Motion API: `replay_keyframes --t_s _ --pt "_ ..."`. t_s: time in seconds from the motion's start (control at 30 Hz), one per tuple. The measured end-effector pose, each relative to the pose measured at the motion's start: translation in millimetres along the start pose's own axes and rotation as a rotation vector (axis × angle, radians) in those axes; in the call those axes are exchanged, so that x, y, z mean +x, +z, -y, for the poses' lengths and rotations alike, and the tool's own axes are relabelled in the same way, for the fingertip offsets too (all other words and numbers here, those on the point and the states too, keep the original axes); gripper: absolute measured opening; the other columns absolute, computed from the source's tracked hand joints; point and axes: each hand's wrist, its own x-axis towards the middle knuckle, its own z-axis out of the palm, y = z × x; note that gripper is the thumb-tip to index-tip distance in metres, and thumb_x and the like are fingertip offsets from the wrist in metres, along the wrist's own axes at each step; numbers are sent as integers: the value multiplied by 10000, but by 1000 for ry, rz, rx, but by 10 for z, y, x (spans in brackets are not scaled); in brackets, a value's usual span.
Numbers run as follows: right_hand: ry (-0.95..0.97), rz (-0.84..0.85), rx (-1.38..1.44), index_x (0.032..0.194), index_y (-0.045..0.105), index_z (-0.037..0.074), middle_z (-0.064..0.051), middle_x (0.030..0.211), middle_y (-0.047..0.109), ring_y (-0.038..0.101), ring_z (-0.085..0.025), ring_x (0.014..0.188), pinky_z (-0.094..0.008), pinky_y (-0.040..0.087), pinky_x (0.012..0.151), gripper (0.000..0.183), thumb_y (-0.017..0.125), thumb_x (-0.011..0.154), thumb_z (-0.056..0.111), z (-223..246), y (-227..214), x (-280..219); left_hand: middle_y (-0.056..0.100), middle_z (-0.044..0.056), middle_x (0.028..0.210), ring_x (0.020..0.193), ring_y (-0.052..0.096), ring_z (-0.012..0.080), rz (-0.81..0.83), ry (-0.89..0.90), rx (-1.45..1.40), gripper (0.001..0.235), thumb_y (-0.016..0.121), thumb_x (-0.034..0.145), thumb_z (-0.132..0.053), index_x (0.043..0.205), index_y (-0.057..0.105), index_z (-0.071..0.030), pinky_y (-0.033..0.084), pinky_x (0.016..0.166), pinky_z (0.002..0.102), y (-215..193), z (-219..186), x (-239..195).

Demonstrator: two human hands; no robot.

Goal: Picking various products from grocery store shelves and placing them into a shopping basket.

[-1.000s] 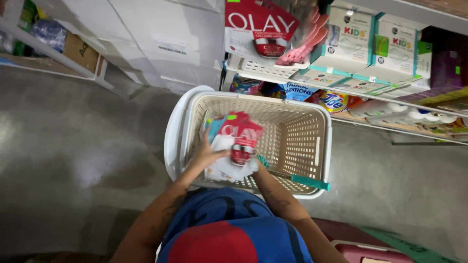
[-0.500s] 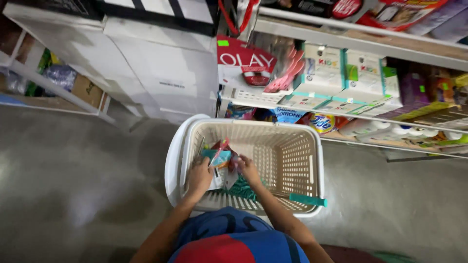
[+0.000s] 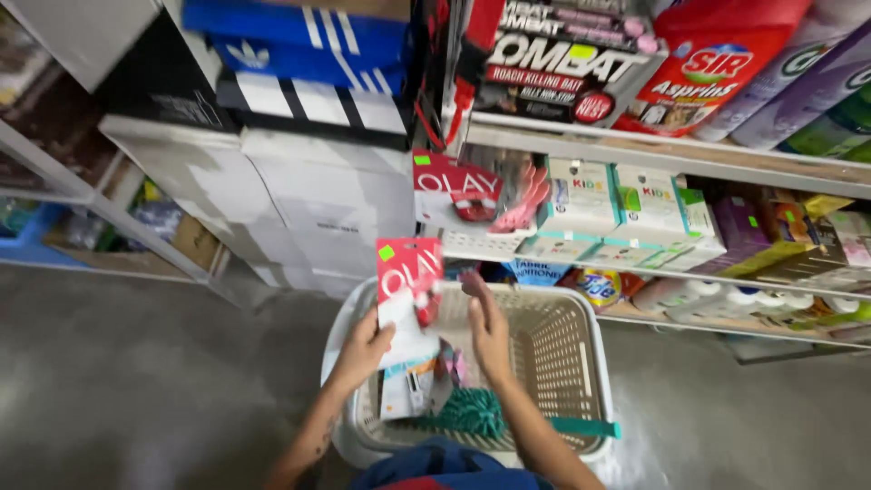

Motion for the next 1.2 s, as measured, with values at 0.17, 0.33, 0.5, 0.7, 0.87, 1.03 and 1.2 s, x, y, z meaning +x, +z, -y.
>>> replay_keyframes --t_s 0.17,0.33,0.5,0.7,0.87,1.03,1.2 --pt "647 49 572 1174 665 93 -11 932 730 649 -122 758 -328 510 722 245 665 955 201 -74 122 18 598 23 1171 966 593 112 205 119 -105 631 680 913 -120 1462 383 -29 533 745 292 33 -258 72" --pt "453 58 247 1120 713 29 -17 860 739 640 -89 712 -258 542 644 231 693 952 187 27 -21 248 750 104 1114 1003 716 131 -23 262 148 544 751 890 -223 1345 531 -23 555 809 312 264 -1038 221" --pt "70 -163 329 1263 621 12 -21 1107 715 637 -62 954 -243 539 860 298 642 1027 193 713 -49 739 684 186 790 644 637 202 -271 131 307 350 580 1080 -320 1070 756 -17 492 672 357 424 -1509 509" --pt "-20 -153 363 1283 609 6 -30 1124 719 651 -80 963 -256 543 862 319 641 1020 185 933 -95 1135 711 49 816 741 584 42 -157 559 -190 323 684 964 -316 998 690 6 505 635 317 408 -2084 728" --pt "-62 -205 249 1198 659 -9 -43 1065 737 647 -76 920 -252 531 829 255 668 1021 175 1054 -37 1366 616 115 683 667 483 96 -314 415 6 383 699 1046 -337 913 703 23 454 603 339 422 -2093 1039" --pt "-87 -227 209 1169 661 -15 -44 1028 734 632 -64 872 -247 522 771 240 675 1011 164 1001 -12 1601 719 83 754 659 632 109 -378 564 -16 306 682 989 -320 988 708 -16 514 620 319 405 -2360 1046" --pt "-66 -213 232 1110 704 -11 -26 986 751 626 -48 827 -239 525 739 227 641 1036 194 1036 -1 1697 763 94 802 675 702 142 -400 512 13 302 694 962 -337 1019 728 -42 531 618 335 410 -2391 1118"
